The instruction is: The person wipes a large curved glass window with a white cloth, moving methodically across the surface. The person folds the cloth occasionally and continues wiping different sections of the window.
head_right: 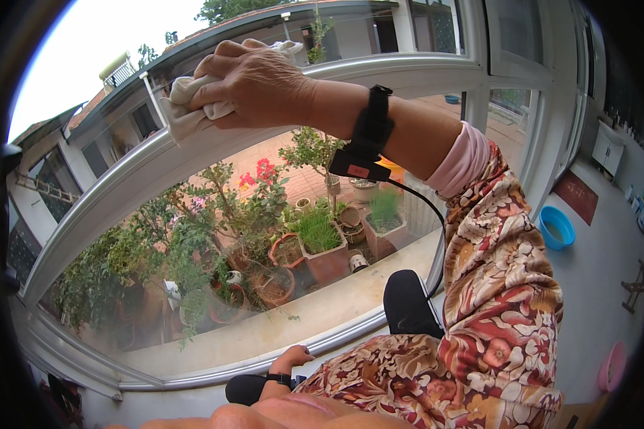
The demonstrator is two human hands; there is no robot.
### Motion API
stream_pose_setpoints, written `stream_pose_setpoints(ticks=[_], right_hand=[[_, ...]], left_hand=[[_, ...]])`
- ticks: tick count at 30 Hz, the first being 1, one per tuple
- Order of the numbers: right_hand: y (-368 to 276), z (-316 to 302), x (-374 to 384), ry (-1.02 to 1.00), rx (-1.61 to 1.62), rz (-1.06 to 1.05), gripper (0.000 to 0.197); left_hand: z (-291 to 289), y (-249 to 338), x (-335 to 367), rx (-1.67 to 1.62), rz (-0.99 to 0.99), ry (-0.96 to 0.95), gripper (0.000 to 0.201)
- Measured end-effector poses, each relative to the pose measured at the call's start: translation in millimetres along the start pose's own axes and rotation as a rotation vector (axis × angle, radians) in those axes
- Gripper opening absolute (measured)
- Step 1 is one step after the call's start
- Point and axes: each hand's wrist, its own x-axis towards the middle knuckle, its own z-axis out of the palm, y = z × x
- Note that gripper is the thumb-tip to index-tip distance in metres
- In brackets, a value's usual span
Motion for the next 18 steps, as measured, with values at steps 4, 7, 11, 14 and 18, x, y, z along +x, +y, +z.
stream_pose_setpoints(ticks=[4,7,11,14,18], right_hand=[[34.2,-40.2,-61.7,0.017,-0.058,0.082,0.029],[62.7,-82.4,-112.6,0.051,-0.166,0.128,0.029],[106.5,-127.1,-178.7,0.059,-0.245,0.246,0.026],[129.7,-154.0,-224.5,0.045,-0.253,0.477,0.026],[148.0,-175.7,-268.7,-0.042,-0.477,0.638,0.029]], left_hand=[[13.6,-12.0,9.8,-0.016,0.011,-0.054,0.045],[20.9,-19.3,15.6,-0.015,-0.008,-0.064,0.044],[25.1,-21.2,15.3,-0.006,-0.026,-0.039,0.045],[25.0,-17.5,14.2,-0.009,-0.065,-0.086,0.049],[24.7,-9.5,17.6,-0.012,-0.045,-0.063,0.052]])
